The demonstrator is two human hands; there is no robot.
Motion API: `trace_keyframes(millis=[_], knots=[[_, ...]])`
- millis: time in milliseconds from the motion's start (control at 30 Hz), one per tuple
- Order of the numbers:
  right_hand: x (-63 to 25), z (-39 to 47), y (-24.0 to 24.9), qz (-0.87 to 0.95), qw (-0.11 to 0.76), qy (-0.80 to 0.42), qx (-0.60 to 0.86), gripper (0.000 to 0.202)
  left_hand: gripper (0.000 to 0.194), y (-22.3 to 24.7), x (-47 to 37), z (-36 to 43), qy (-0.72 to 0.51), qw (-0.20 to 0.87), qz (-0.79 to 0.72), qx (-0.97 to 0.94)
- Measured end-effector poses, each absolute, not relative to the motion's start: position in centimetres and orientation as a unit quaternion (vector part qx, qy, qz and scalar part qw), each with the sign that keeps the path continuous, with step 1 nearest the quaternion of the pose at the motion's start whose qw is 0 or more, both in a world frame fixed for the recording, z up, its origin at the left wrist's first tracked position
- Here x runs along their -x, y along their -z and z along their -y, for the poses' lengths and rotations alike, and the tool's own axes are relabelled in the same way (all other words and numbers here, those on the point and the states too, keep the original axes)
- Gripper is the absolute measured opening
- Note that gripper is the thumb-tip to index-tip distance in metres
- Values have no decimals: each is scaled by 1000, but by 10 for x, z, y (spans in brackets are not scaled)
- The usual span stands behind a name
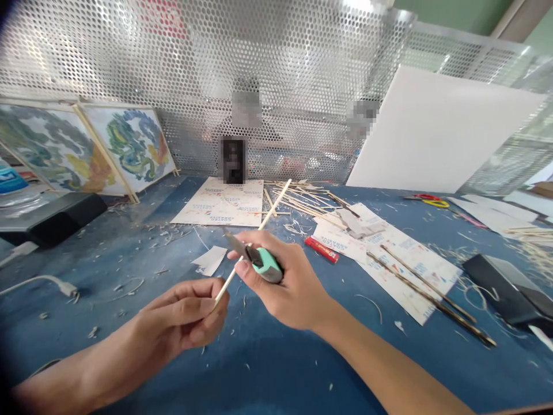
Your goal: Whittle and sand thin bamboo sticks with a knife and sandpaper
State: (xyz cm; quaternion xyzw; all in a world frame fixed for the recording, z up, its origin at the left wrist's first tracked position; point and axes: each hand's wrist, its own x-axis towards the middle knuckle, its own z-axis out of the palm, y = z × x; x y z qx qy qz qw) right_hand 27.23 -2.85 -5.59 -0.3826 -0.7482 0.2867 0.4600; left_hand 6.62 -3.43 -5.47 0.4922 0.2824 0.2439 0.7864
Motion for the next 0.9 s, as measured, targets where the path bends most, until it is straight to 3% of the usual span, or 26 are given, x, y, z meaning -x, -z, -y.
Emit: trace_keyframes(millis=[100, 300, 467, 600, 700, 800, 900], knots=[[-271, 28, 55, 731, 466, -302, 396, 14, 30, 55, -67, 37, -210, 769, -278, -536], [-269, 28, 56, 704, 479, -279, 443, 17, 44, 61, -67, 52, -177, 610, -381, -672], [-266, 29, 60, 722, 456, -233, 466, 15, 40, 73, -73, 50, -255, 641, -387, -612], [-264, 31, 71, 743, 467, -105, 468, 49, 40, 70, -79, 41, -311, 682, -393, -533], [-263, 31, 78, 780, 392, -19, 487, 37, 42, 64, -79, 39, -339, 682, -388, -519], [-261, 31, 80, 810, 291, -21, 510, 24, 40, 62, -78, 40, -357, 672, -397, -512], [-258, 33, 80, 819, 260, -31, 510, 21, 40, 62, -77, 43, -368, 663, -397, -516]])
